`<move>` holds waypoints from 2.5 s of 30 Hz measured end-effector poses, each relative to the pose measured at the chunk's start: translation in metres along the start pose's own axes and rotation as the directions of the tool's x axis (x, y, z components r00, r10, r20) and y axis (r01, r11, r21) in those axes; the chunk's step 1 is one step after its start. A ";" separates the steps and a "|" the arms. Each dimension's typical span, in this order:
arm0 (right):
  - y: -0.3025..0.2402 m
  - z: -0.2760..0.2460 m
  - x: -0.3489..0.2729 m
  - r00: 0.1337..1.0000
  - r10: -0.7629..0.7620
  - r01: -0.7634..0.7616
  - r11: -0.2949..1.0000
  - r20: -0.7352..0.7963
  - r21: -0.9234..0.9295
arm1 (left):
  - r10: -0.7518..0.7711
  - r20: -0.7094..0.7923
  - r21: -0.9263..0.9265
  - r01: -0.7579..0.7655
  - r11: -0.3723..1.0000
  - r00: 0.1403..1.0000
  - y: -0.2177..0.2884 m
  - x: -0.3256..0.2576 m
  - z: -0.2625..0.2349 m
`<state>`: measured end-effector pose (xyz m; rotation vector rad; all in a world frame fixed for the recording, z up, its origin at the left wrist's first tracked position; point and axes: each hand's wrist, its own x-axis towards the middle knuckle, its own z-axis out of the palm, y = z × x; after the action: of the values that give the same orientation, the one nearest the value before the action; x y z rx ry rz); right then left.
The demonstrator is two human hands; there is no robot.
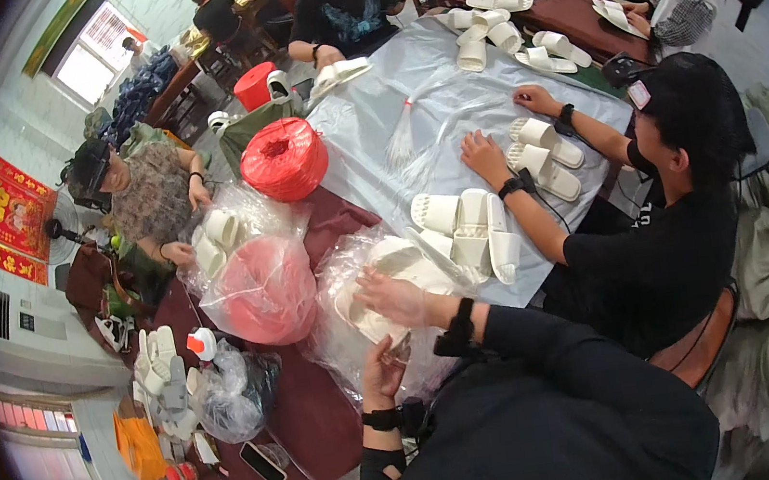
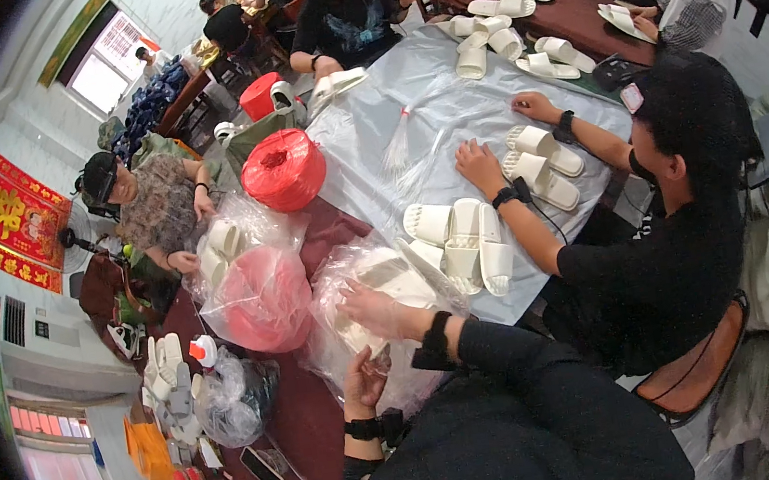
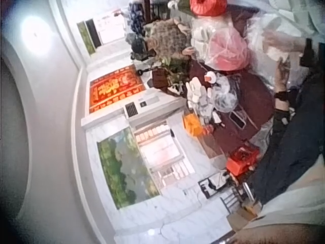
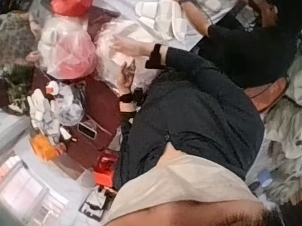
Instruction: Assembling white slippers and packing them into bags in a manufacturing setting.
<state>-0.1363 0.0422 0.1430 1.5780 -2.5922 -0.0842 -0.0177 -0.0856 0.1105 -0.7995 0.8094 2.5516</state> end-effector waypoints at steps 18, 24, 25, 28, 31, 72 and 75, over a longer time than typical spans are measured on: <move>0.039 -0.023 -0.164 0.472 0.791 -0.527 0.608 -0.390 0.594 | 0.174 0.188 -0.264 -0.121 0.957 0.967 0.054 -0.018 0.110; 0.057 -0.028 -0.133 0.604 0.759 0.013 0.295 -0.243 0.955 | 0.439 0.159 -0.151 -0.417 0.896 0.884 0.046 -0.064 0.118; 0.057 -0.050 -0.126 0.710 0.654 0.041 0.331 -0.261 0.943 | 0.474 0.121 -0.179 -0.451 0.875 0.872 0.042 -0.078 0.116; 0.057 -0.059 -0.108 0.821 0.342 0.154 0.638 -0.457 0.754 | 0.599 0.124 -0.114 -0.588 0.801 0.791 0.022 -0.115 0.111; 0.029 -0.052 -0.089 0.851 0.243 0.297 0.510 -0.466 0.808 | 0.606 0.149 -0.147 -0.589 0.795 0.781 -0.019 -0.146 0.101; -0.342 -0.032 -0.152 0.633 -0.541 0.689 0.066 -0.555 0.722 | 0.593 -0.567 0.495 0.812 -0.309 0.571 -0.330 -0.327 -0.177; -0.345 -0.033 -0.154 0.611 -0.721 0.664 0.243 -0.326 0.707 | 0.205 -0.846 0.456 0.867 -0.201 0.492 -0.304 -0.341 -0.147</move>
<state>0.2417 0.0205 0.1311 2.9656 -1.6830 1.1215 0.4523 0.0095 0.0909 -1.1215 1.8323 0.2165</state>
